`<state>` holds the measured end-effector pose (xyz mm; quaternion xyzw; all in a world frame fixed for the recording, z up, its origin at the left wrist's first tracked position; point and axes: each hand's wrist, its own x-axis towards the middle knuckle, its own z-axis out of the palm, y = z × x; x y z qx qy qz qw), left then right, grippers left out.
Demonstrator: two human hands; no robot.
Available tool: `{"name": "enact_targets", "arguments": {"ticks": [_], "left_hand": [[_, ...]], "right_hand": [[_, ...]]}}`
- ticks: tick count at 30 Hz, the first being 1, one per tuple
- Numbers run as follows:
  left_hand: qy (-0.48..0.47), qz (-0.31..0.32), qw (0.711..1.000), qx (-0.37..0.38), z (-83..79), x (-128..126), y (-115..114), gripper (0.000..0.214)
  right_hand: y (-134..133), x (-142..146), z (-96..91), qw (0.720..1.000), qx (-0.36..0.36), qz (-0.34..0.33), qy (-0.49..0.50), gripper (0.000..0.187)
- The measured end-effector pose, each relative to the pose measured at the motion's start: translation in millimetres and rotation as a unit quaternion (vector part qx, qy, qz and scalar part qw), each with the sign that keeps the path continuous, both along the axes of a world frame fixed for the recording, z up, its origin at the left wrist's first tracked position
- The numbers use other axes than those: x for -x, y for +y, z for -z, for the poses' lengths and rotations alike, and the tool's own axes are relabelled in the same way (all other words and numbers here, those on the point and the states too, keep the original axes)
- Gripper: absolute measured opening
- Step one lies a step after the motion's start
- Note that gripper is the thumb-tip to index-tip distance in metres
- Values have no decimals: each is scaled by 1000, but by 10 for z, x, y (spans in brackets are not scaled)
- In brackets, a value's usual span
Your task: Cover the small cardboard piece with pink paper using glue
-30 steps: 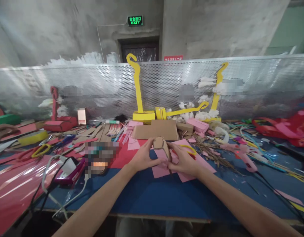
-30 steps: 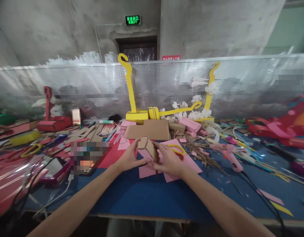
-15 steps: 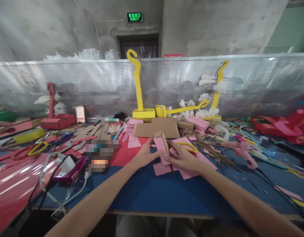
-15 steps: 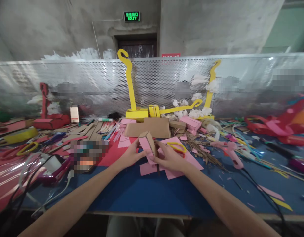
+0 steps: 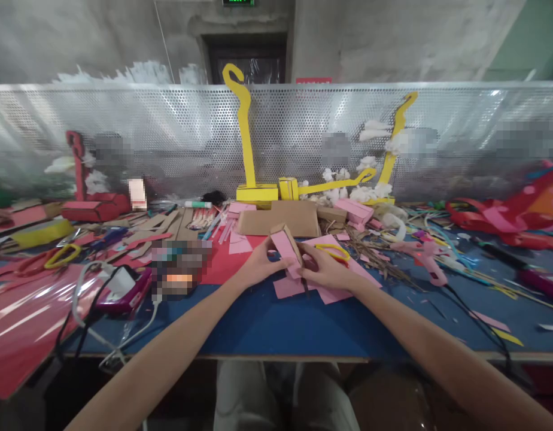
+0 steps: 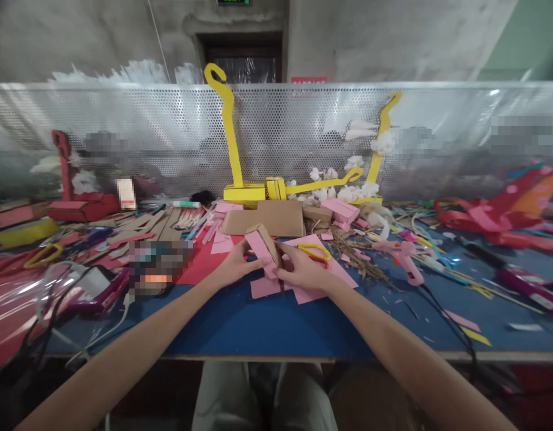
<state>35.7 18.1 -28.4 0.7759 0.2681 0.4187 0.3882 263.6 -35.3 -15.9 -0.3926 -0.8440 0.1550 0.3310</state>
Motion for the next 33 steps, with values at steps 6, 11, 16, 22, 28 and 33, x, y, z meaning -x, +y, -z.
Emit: {"name": "enact_targets", "arguments": {"ticks": [6,11,16,22,28,33], "left_hand": [[6,0,1000,-9,-7,36,48,60],[12,-5,1000,-17,-16,33,52,60],[21,-12,999,-23,-21,34,40,62],[26,-19,999,-27,-20,39,36,63],[32,-18,999,-34,-34,32,29,63],[32,-23,998,-40,-40,23,7,58]], "right_hand": [[2,22,-41,1000,-8,6,-3,59],[-23,22,-51,1000,-11,15,-7,59],[-31,23,-48,1000,-13,19,-7,58],[-30,38,-54,1000,-10,15,-3,57],[-73,49,-84,1000,3,16,2,56],[-111,57,-120,1000,10,19,5,52]]}}
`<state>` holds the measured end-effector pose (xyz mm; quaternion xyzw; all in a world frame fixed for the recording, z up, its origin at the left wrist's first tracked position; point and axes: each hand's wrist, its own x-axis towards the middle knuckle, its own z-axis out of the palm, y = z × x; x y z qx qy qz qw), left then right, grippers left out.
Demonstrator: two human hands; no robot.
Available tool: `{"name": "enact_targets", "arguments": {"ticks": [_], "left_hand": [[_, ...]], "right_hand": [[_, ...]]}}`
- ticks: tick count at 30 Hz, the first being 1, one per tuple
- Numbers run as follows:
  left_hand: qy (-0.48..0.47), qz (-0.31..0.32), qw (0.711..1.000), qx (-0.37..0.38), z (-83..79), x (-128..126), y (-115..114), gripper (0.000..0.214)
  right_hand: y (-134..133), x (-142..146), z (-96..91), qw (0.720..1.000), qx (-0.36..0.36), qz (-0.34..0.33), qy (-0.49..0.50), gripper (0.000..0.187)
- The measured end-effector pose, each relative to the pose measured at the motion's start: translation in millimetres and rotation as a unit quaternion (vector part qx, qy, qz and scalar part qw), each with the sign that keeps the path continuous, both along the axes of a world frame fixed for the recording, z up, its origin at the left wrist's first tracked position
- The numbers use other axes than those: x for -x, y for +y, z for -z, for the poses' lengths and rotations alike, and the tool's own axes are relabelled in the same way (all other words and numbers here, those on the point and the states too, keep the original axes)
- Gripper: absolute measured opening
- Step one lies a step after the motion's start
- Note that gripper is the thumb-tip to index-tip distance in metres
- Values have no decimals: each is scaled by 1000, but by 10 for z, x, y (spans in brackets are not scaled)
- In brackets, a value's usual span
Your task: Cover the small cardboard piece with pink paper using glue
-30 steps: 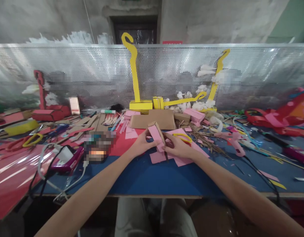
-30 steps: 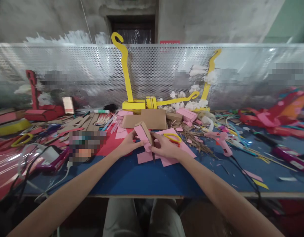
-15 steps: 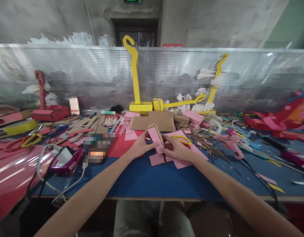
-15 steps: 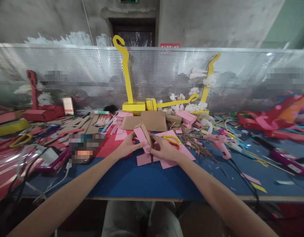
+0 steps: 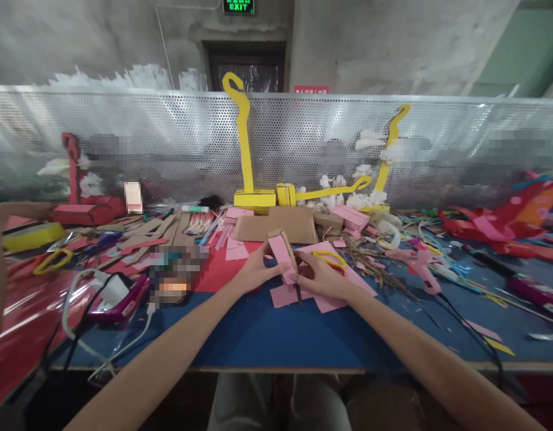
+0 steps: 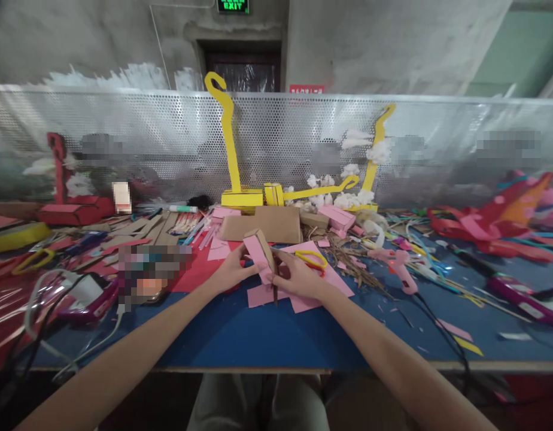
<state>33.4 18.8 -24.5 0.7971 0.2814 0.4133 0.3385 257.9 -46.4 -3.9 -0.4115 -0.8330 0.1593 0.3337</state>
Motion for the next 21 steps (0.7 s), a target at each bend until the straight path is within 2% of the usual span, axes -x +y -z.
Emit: {"name": "enact_targets", "arguments": {"ticks": [7,14,21], "left_hand": [[12,-4,1000,-17,-17,-10,-9,55],[43,-5,998,-55,-72,-12,-48,54],[84,-1,990,-110,-157,35,-76,67]], "right_hand": [[16,-9,18,1000,-3,-5,4,51],[39,-42,104,1000,-15,0,15,60],[123,-59,183,999,-28,14,19,68]]}}
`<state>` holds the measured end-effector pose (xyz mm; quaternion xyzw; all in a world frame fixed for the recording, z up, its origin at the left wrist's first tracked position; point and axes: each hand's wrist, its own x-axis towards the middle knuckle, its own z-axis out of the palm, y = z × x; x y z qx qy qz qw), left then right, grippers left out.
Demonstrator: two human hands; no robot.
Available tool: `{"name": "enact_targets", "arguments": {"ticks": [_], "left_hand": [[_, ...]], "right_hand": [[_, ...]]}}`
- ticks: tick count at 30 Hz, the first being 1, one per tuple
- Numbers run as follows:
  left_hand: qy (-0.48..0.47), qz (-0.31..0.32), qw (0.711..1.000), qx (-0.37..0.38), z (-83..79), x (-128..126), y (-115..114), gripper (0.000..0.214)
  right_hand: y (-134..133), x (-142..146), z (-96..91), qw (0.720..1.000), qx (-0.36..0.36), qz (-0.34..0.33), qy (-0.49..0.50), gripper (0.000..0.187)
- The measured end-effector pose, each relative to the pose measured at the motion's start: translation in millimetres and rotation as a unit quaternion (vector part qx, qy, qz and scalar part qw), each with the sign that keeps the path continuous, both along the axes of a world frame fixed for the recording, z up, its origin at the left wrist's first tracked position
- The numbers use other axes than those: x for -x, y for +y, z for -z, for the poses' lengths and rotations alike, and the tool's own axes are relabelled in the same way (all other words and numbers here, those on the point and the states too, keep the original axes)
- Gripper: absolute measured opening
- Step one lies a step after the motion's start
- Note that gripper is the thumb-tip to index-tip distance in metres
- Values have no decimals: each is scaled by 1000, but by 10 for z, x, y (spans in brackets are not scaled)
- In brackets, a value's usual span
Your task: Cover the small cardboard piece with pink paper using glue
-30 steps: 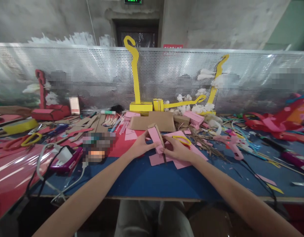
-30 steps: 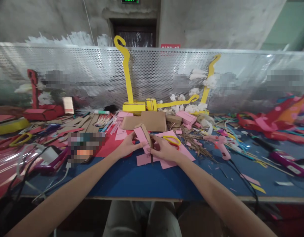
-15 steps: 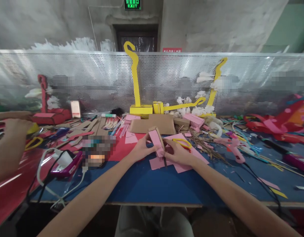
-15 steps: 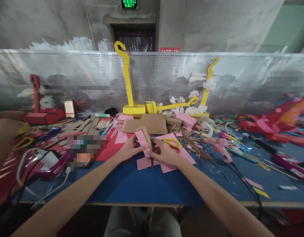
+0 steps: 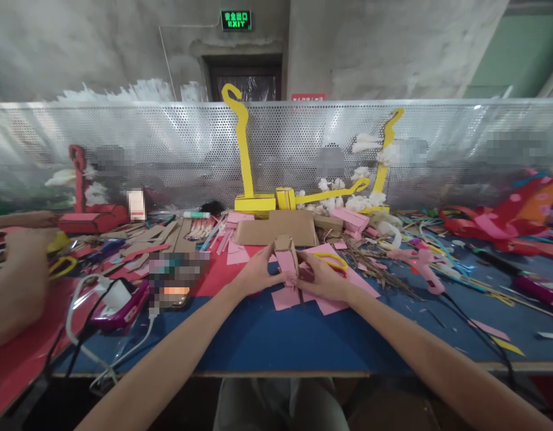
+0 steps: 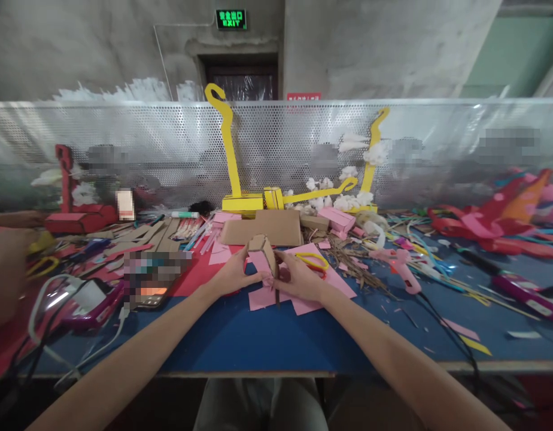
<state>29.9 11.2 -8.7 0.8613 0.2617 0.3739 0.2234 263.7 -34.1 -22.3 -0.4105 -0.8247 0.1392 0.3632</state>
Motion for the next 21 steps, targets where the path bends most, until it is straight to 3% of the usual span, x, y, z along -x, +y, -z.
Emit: {"name": "enact_targets", "arguments": {"ticks": [8,15,21], "left_hand": [[51,-26,995,-80,34,42,84,77],[87,-14,983,-162,43,70,151,76],[111,3,969,-219,28,87,190,77]], "right_hand": [[-37,46,-45,1000,-24,-5,-7,59],[54,7,67,998,-52,10,-21,76],[57,8,77,997,-72,7,-40,69]]}}
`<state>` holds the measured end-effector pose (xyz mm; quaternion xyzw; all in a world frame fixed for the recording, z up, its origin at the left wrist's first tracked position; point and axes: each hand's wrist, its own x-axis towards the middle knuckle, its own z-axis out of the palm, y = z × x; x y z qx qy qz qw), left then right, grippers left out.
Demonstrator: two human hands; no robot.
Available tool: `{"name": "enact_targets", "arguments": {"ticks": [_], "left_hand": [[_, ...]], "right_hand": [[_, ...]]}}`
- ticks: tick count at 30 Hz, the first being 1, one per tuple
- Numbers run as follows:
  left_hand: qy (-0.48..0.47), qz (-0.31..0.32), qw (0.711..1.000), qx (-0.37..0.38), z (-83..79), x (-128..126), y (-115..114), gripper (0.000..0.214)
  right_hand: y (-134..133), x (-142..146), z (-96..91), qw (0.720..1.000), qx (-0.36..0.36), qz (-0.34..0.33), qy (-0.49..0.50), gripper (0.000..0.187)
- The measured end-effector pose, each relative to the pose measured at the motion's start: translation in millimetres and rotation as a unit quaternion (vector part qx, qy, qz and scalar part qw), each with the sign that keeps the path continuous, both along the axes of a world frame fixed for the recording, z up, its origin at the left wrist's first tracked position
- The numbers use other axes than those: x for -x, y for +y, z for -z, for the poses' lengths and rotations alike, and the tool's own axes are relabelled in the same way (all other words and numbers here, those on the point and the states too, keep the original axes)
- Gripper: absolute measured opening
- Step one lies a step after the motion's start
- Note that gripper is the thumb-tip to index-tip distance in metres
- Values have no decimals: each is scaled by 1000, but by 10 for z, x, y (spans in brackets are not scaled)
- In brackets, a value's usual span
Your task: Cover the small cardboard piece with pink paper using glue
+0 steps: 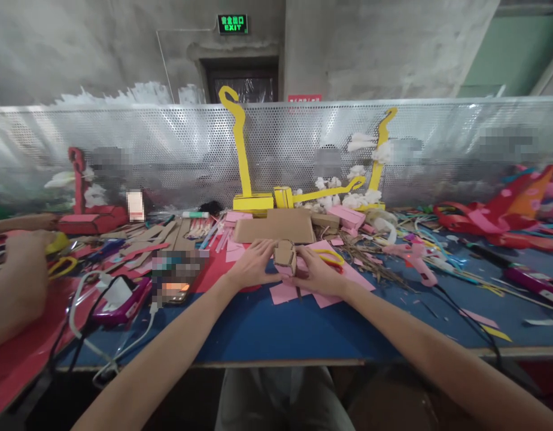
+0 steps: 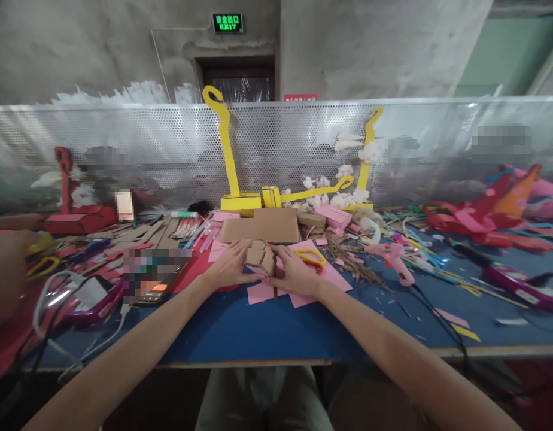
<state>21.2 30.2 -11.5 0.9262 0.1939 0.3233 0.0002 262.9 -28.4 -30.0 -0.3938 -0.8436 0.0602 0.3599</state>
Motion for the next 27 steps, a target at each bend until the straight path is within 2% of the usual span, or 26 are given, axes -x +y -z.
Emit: {"name": "enact_targets", "arguments": {"ticks": [9,18,22,27], "left_hand": [[37,4,997,-63,49,28,118,74],[95,-36,989,-111,91,74,254,76],[136,-77,981,-119,113,153,330,56],[183,-161,964,-108,110,280,438,26]], "right_hand": [[-3,7,11,999,-25,20,-25,73],[32,30,2,997,-49,26,-53,75],[83,40,-31,995,-73,19,-72,78],[199,-8,-71,989,-108,27,-100,72]]}}
